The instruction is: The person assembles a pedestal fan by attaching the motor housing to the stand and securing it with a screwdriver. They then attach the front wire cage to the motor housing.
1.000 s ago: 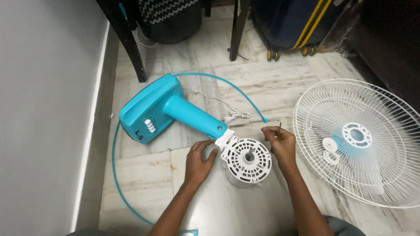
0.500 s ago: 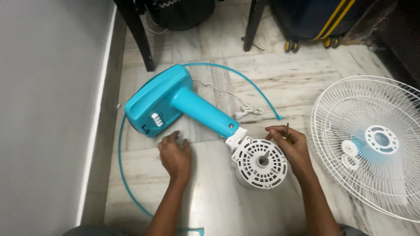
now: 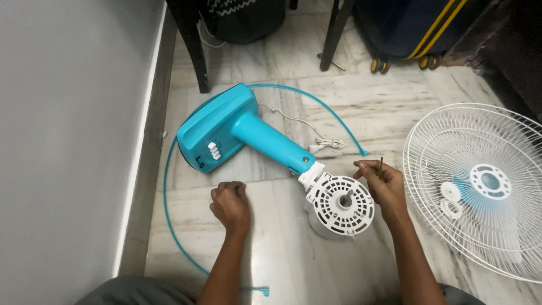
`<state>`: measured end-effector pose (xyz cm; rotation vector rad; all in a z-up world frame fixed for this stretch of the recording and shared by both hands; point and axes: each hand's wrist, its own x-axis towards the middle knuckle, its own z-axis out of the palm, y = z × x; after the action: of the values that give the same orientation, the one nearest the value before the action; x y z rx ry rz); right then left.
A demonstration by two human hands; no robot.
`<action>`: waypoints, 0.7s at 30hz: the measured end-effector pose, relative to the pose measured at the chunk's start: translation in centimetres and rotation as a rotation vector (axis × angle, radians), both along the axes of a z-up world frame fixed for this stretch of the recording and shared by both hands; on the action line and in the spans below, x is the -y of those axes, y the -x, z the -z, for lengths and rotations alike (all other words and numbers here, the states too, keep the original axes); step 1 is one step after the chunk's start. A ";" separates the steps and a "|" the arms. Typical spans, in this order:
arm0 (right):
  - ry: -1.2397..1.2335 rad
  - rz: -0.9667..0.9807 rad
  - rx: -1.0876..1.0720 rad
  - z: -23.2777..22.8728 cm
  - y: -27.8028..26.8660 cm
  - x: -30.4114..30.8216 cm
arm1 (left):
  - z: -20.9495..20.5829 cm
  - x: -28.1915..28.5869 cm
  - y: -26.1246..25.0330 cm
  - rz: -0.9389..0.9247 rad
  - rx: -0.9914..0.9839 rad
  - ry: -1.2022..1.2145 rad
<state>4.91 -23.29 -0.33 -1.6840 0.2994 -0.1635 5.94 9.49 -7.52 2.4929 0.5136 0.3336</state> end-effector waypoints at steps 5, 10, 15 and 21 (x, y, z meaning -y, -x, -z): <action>0.024 0.057 -0.046 -1.3 0.8 0.1 | -1.2 0.8 0.1 0.137 0.174 0.141; 0.121 0.037 0.008 -3.5 3.7 0.1 | -4.4 3.8 -0.3 0.392 0.425 0.306; 0.623 -0.135 0.029 -6.0 6.2 -1.8 | -7.3 5.4 -2.0 0.553 0.504 0.226; 0.919 -0.209 -0.204 -8.6 7.8 -5.6 | -7.2 6.8 -6.9 0.805 0.682 -0.039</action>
<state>-2.89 -17.70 8.32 -2.6389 0.2032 0.0450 12.81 2.67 -0.27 2.1961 -0.7465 0.7957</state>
